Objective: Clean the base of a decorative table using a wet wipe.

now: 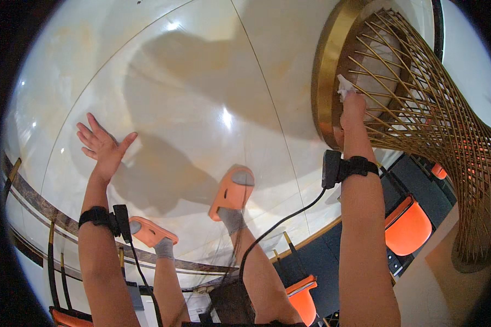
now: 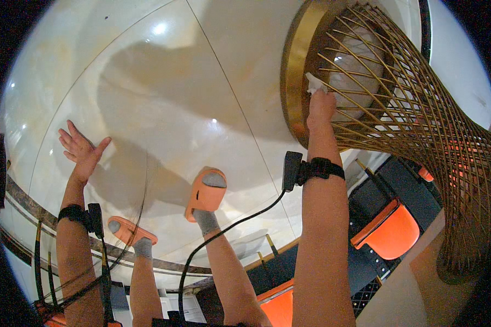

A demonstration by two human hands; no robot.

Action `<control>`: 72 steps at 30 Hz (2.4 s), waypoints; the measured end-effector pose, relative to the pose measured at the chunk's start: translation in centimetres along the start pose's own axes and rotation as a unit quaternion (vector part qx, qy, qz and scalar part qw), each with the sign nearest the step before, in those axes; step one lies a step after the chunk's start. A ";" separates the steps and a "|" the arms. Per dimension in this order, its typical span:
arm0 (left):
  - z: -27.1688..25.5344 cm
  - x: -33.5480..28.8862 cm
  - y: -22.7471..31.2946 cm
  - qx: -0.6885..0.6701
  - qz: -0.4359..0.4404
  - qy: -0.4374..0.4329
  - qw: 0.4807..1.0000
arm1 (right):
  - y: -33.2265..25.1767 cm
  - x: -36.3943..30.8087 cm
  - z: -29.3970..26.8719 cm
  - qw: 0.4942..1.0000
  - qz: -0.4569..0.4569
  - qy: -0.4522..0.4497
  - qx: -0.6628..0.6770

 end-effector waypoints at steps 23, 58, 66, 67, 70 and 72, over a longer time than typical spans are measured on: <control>-0.9 -0.5 -0.7 0.005 -0.001 0.018 1.000 | 0.2 -2.6 2.5 0.709 -0.316 -0.053 -0.628; -1.2 -0.7 -0.6 0.010 -0.005 0.042 0.999 | -3.3 -1.9 3.7 0.803 -0.542 -0.025 -0.247; -1.1 0.1 -0.5 0.013 -0.013 0.034 0.999 | 9.7 -6.0 -0.6 0.801 -0.507 -0.117 -0.297; -1.1 -0.2 -0.1 0.002 -0.008 0.030 1.000 | 9.2 -6.5 -1.0 0.825 -0.479 -0.123 -0.273; -1.2 -0.5 -0.3 -0.007 -0.006 0.032 0.999 | 4.8 -6.5 1.2 0.798 -0.499 -0.123 -0.316; -1.3 -0.4 -0.5 -0.002 -0.008 0.040 0.999 | -0.3 -5.9 3.7 0.755 -0.580 -0.065 -0.300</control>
Point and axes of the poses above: each hand's wrist, its own x-axis towards the middle knuckle, its own z-axis out of the palm, y = z × x, the point moved 3 cm from there along x, towards the middle knuckle, and after that the axes turned 2 degrees about -y, right-handed, at the moved point
